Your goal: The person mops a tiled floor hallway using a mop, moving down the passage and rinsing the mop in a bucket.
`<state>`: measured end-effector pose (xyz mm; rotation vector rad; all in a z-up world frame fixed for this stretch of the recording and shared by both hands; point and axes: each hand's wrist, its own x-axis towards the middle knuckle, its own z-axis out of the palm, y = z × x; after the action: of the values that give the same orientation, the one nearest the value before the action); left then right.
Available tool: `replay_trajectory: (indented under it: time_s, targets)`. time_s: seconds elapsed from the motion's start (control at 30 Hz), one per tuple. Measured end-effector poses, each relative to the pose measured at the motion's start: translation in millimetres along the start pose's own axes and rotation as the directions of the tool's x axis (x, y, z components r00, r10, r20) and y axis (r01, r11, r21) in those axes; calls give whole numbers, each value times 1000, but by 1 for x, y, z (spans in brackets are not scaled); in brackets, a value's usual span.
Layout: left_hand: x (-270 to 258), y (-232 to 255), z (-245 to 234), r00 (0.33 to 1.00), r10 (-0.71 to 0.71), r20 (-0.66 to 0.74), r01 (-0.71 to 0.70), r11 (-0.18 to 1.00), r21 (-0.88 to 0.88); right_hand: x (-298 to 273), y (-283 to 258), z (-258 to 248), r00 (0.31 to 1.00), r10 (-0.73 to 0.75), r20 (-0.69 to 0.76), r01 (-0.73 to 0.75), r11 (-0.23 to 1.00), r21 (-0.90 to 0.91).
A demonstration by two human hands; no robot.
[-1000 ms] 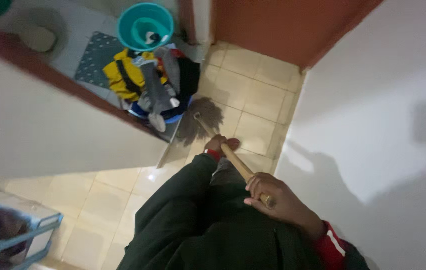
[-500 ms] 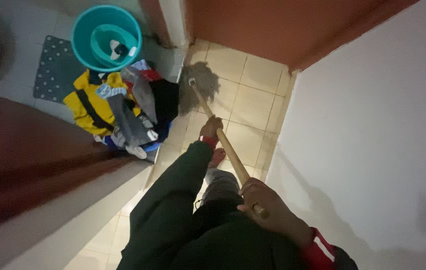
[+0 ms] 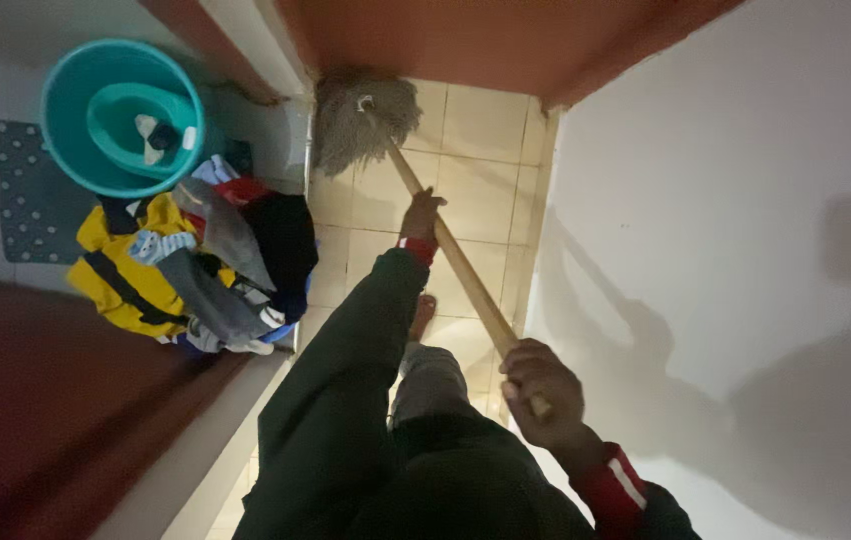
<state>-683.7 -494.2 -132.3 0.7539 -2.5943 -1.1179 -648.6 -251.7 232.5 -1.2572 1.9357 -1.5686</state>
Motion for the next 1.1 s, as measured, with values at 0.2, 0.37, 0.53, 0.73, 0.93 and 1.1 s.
replay_trajectory:
  time_s: [0.2, 0.37, 0.53, 0.73, 0.93, 1.1]
  targets:
    - [9, 39, 35, 986, 47, 162, -39, 998, -54, 9, -26, -18, 997, -18, -76, 11, 996, -90]
    - [9, 66, 65, 984, 132, 119, -88, 943, -320, 7, -36, -23, 992, 63, -113, -85, 975, -204]
    - [26, 92, 96, 952, 293, 84, -274, 943, -189, 1, -38, -39, 981, 45, -189, -105, 942, -319]
    - [20, 111, 120, 924, 99, 369, 61, 916, -397, -6, -49, -40, 965, 113, -238, -181, 941, -286]
    - [10, 121, 138, 931, 275, 240, -205, 938, -280, -14, -50, -38, 940, 252, -231, -332, 835, -440]
    - [4, 136, 154, 891, 390, 232, -304, 892, -333, -22, -47, -35, 929, 306, -209, -370, 782, -502]
